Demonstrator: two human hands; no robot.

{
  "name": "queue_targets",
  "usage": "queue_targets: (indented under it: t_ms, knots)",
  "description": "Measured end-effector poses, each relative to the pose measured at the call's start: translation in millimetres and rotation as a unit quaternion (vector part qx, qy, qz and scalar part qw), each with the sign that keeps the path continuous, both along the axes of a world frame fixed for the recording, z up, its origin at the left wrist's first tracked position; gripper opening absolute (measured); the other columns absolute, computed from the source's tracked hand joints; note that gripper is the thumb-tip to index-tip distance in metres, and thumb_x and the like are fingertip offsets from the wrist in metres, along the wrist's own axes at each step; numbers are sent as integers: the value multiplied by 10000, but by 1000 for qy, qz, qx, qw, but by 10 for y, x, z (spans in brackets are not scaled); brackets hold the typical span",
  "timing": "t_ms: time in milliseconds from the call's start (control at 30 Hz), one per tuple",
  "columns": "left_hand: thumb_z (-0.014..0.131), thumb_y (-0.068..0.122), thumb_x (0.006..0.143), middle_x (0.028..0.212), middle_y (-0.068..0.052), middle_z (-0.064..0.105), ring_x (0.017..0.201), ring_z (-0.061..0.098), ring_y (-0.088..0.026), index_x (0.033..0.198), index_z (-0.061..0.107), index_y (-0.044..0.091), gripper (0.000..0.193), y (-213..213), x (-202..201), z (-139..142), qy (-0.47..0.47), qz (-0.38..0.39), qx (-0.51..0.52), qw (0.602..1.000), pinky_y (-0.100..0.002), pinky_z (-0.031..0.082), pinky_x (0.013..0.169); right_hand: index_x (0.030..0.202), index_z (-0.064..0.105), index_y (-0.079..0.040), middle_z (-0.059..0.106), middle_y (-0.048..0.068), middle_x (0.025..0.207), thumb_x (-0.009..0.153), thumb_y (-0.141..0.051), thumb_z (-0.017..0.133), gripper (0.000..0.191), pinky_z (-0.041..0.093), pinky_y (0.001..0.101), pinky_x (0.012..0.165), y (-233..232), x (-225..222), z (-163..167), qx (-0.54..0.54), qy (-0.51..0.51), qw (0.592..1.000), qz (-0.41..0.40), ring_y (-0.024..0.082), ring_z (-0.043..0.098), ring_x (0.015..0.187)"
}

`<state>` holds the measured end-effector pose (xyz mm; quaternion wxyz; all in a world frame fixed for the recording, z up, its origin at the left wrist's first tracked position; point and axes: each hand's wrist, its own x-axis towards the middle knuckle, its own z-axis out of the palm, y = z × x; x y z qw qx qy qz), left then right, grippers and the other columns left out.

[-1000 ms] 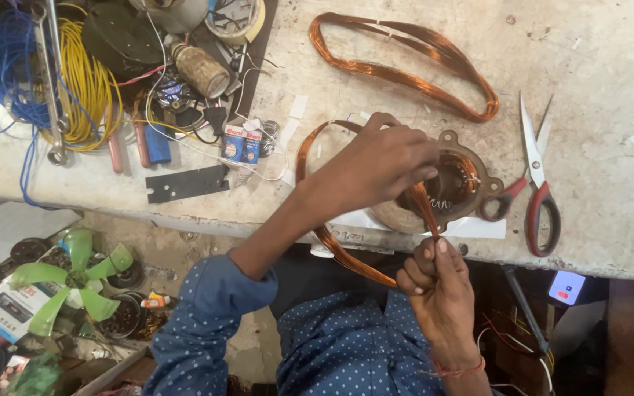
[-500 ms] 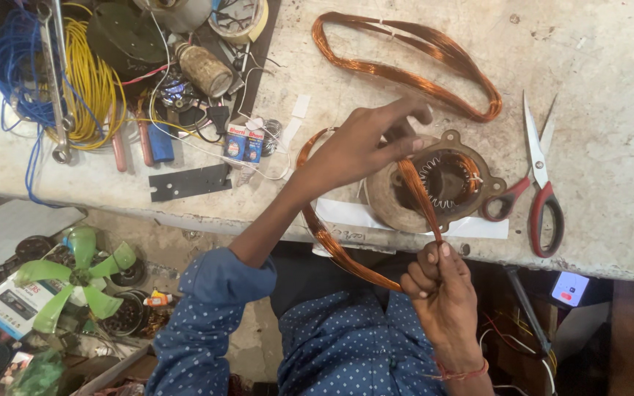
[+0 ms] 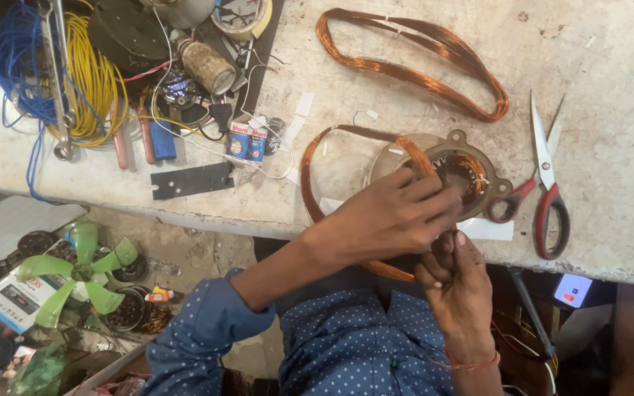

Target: The person winds copper wire around a motor stator, using shears to cut a small white strip and then continuing to wrap the wire by hand. The person adjusts the wire placement and secures it with small white tabs.

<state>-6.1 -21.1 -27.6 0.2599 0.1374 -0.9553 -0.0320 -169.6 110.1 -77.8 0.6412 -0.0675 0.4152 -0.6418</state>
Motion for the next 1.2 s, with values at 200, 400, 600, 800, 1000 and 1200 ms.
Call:
queue_targets:
  t_ms: [200,400,600,800,1000,1200]
  knots:
    - [682,140,879,1297,-165,619,895,726,-238,1311,632,-20,464,-111,-78,-33,-33,67,35,997,-323,597,679,905,561,-81,301,-73,675,1082,-293,545,277,261,240,517,-50,-10,-7,1,18,1000,2,57,245,565]
    - [662,120,886,1209,-104,599,884,742,-244,1283,641,95,398,-195,-45,8,-8,72,122,990,-348,591,644,894,555,-66,293,-69,663,1099,-283,528,299,266,248,518,-65,-32,-16,-18,34,999,16,59,249,562]
    - [657,164,899,1101,-97,587,862,722,-251,1234,657,140,336,-231,-65,0,-3,55,144,988,-388,572,675,909,557,-44,298,-60,675,1104,-273,504,306,318,268,562,-52,-81,-32,-39,73,996,38,68,299,578]
    - [643,184,915,1010,-60,597,848,706,-259,1136,644,122,229,-295,-49,-43,-15,18,161,987,-404,559,678,1018,633,27,597,19,793,1104,-293,482,364,494,308,689,-38,-133,143,-31,325,938,120,145,571,741]
    - [613,118,917,993,-52,591,806,693,-250,1154,625,109,237,-301,-55,-101,-52,10,142,988,-399,562,660,1274,675,17,744,184,1078,1035,-163,615,305,561,350,742,-113,-95,447,-38,729,678,82,244,742,912]
    - [645,154,909,1011,-61,585,764,691,-233,1151,607,59,262,-317,-111,-75,-75,-1,158,985,-376,566,621,1226,685,36,752,179,1015,990,-104,671,274,555,339,648,-333,21,536,-55,739,666,83,237,749,790]
